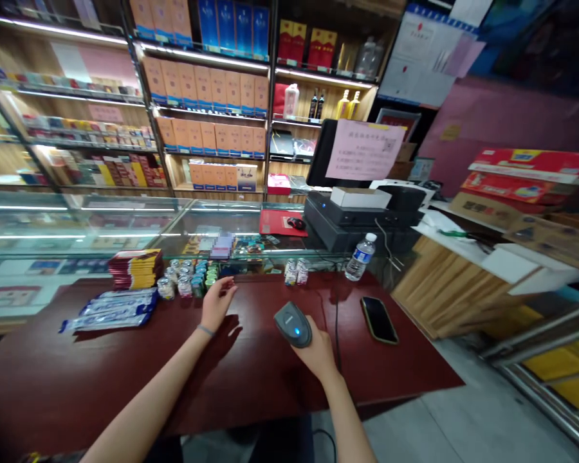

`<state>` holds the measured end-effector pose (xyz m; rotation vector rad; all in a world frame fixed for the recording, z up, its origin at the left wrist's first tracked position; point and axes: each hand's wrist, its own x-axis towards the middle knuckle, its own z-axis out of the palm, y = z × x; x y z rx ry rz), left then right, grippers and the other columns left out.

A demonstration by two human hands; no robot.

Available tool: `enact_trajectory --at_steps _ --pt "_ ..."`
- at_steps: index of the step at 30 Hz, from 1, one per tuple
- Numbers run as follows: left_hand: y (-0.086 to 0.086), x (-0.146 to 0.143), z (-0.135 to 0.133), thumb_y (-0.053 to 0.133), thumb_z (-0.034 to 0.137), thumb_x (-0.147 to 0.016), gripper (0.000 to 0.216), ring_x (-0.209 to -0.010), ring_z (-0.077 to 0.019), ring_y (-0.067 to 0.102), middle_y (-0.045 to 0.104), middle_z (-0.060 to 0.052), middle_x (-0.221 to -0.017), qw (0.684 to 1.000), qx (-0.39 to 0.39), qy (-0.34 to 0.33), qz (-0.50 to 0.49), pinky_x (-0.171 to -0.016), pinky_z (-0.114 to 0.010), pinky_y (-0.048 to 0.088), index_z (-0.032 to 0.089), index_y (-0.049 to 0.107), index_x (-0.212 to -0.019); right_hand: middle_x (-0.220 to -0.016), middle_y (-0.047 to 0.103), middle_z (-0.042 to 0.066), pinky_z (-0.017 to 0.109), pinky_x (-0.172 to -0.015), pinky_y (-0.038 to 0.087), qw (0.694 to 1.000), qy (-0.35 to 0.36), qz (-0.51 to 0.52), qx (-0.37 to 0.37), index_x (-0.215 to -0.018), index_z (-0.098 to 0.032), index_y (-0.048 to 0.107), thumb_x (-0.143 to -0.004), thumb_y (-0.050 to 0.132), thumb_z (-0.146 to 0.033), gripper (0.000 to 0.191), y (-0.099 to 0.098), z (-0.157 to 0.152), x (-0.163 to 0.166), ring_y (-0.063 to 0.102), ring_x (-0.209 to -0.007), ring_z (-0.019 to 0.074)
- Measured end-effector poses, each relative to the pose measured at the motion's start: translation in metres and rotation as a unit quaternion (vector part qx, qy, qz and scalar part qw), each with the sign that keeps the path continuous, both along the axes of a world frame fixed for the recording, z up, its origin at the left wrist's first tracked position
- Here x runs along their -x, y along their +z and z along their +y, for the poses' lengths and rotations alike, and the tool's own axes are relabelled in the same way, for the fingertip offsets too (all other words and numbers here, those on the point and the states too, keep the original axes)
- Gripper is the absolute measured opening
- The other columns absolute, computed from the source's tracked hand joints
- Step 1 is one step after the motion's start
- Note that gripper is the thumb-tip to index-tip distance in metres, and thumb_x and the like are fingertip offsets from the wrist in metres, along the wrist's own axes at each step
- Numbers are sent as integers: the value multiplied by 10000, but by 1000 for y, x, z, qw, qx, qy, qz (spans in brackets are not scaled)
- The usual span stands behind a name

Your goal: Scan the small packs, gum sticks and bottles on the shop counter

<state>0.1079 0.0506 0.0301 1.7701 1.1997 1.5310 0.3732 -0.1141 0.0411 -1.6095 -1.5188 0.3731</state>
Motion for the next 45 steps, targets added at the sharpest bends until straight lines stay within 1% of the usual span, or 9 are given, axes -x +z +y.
enact_trajectory --at_steps 6,13,19,22,27,30,35,41,45 --pt "-10 -91 4 673 285 -841 305 -1004 -216 668 679 -96 -1079 994 60 -86 -32 -876 -365 569 202 642 -1132 -820 764 41 312 -738 578 999 -50 -4 -11 -1118 -216 605 -711 651 -281 415 -5 -10 -55 747 -780 237" --pt "-31 -161 27 709 165 -784 387 -1045 -220 649 644 -112 -1120 986 106 -121 -48 -943 -399 544 175 615 -1160 -818 763 43 296 -738 577 997 -74 -15 -17 -1134 -204 603 -710 657 -266 432 -9 -18 -95 749 -819 242" --pt "-53 -195 57 759 118 -685 542 -1078 -220 627 594 -125 -1199 979 126 -146 -66 -931 -382 530 155 558 -1186 -840 772 68 276 -686 569 997 -68 -17 -19 -1127 -198 607 -720 661 -279 418 -10 -19 -98 752 -771 238" --pt "-58 -203 67 748 131 -692 483 -1006 -210 641 612 -121 -1148 979 133 -144 -47 -883 -370 535 137 547 -1131 -869 777 70 271 -695 563 998 -64 -26 -8 -1158 -214 606 -738 655 -285 429 -6 -19 -95 757 -811 243" --pt "-55 -206 68 705 161 -746 308 -916 -199 651 662 -82 -992 984 139 -109 3 -873 -370 520 146 565 -1020 -816 771 46 252 -637 550 997 -70 -41 -3 -1136 -230 614 -721 654 -278 419 -3 -20 -92 755 -732 233" --pt "-51 -200 59 698 183 -755 305 -945 -206 664 682 -86 -1011 983 150 -104 -16 -891 -370 520 155 584 -1037 -822 772 54 256 -643 555 997 -71 -35 -9 -1105 -228 619 -721 656 -281 390 -4 -21 -89 752 -738 232" --pt "-39 -157 32 670 298 -816 409 -1108 -213 651 677 -120 -1212 957 163 -177 -165 -1008 -387 485 166 583 -1194 -864 771 51 259 -667 564 997 -71 -10 -27 -1108 -221 597 -710 655 -257 404 -2 -23 -73 745 -752 217" --pt "-16 -51 -1 698 437 -826 550 -1157 -260 634 620 -147 -1334 895 269 -254 -249 -964 -391 527 167 578 -1290 -821 754 35 259 -643 547 999 -30 -7 -23 -1096 -231 571 -716 642 -258 387 4 -13 -28 738 -739 218" --pt "-12 29 -10 702 414 -842 461 -1098 -233 662 653 -132 -1272 874 314 -246 -278 -949 -382 548 187 602 -1231 -786 741 7 236 -607 513 999 27 -11 -25 -1115 -241 557 -729 612 -236 390 5 -3 15 725 -691 198"
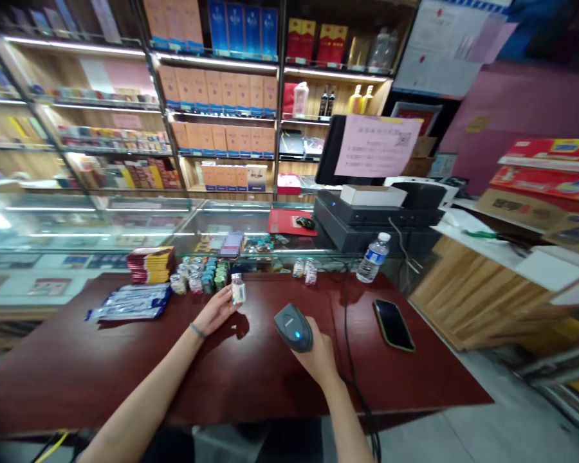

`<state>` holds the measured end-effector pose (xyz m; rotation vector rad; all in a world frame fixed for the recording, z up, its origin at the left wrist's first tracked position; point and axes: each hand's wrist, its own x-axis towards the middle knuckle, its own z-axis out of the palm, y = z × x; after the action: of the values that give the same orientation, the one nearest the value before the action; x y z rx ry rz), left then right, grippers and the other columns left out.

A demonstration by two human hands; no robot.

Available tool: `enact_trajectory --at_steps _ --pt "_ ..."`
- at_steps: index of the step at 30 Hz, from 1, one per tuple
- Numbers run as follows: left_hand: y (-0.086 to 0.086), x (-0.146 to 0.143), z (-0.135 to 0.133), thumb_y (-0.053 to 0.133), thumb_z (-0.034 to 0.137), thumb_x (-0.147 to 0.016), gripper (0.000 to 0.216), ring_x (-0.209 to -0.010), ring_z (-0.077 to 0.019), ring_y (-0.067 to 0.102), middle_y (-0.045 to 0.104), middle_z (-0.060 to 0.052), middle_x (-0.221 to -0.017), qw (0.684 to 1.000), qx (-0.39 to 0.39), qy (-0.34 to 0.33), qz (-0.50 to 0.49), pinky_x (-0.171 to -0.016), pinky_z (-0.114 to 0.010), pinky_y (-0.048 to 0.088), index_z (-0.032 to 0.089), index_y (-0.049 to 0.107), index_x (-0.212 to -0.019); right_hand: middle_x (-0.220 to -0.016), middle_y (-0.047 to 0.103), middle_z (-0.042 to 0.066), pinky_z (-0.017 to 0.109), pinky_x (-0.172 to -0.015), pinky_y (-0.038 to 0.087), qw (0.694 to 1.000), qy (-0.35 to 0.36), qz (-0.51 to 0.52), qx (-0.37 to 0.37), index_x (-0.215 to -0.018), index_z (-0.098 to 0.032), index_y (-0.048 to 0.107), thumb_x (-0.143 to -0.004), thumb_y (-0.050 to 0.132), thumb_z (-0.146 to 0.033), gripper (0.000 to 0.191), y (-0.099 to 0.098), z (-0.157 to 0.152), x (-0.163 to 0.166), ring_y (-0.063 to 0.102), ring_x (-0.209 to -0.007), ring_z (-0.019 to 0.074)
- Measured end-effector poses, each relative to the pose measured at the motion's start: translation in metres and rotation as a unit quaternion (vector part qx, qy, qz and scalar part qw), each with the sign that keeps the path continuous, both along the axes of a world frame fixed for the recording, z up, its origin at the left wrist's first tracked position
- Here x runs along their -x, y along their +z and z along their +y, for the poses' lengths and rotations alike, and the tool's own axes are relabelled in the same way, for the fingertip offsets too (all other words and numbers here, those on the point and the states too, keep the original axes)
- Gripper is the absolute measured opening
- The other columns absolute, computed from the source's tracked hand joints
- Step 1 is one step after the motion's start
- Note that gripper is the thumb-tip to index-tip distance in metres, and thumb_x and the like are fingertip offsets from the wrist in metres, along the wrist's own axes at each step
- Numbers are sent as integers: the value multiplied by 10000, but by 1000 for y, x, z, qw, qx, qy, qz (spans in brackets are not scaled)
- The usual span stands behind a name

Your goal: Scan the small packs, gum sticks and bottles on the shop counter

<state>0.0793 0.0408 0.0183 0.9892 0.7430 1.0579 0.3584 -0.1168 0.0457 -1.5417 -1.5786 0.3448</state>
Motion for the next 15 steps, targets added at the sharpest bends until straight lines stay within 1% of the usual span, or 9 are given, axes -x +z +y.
enact_trajectory --at_steps 4,7,9,11,13,15 --pt "-6 66 -2 683 395 -854 379 -1015 -227 686 686 -133 -1203 999 36 25 -14 -904 -382 572 170 652 -1158 -769 725 -20 216 -588 490 996 84 12 -11 -1124 -244 560 -726 620 -239 402 0 7 46 697 -633 175" --pt "-10 100 -3 629 398 -888 326 -965 -228 696 707 -134 -1152 995 61 71 -15 -857 -388 590 164 683 -1109 -803 734 -14 231 -609 498 991 132 9 -15 -1151 -253 552 -728 625 -255 429 -1 11 74 696 -635 187" --pt "-13 115 -4 588 396 -914 299 -946 -223 700 718 -131 -1123 992 73 105 -14 -847 -388 595 162 695 -1067 -838 744 -3 241 -628 497 988 154 -5 -12 -1179 -259 534 -734 621 -251 454 -2 13 89 710 -672 200" --pt "-15 124 -5 540 399 -941 305 -932 -215 702 726 -128 -1102 989 70 134 -6 -849 -389 597 158 697 -1044 -876 748 6 241 -628 486 984 177 -15 -5 -1209 -263 508 -738 621 -241 484 -1 15 100 719 -703 204" --pt "-17 127 -4 479 401 -970 337 -934 -211 705 730 -132 -1090 987 45 151 27 -863 -395 594 153 694 -1047 -887 745 7 241 -620 471 980 197 -23 0 -1235 -264 480 -739 621 -235 517 -1 17 108 720 -711 204" --pt "-20 127 -2 432 402 -988 365 -966 -217 704 731 -132 -1081 982 -3 165 88 -889 -411 587 156 693 -1060 -826 729 -6 243 -600 448 976 213 -38 0 -1197 -263 490 -740 614 -230 475 1 18 112 711 -680 204"
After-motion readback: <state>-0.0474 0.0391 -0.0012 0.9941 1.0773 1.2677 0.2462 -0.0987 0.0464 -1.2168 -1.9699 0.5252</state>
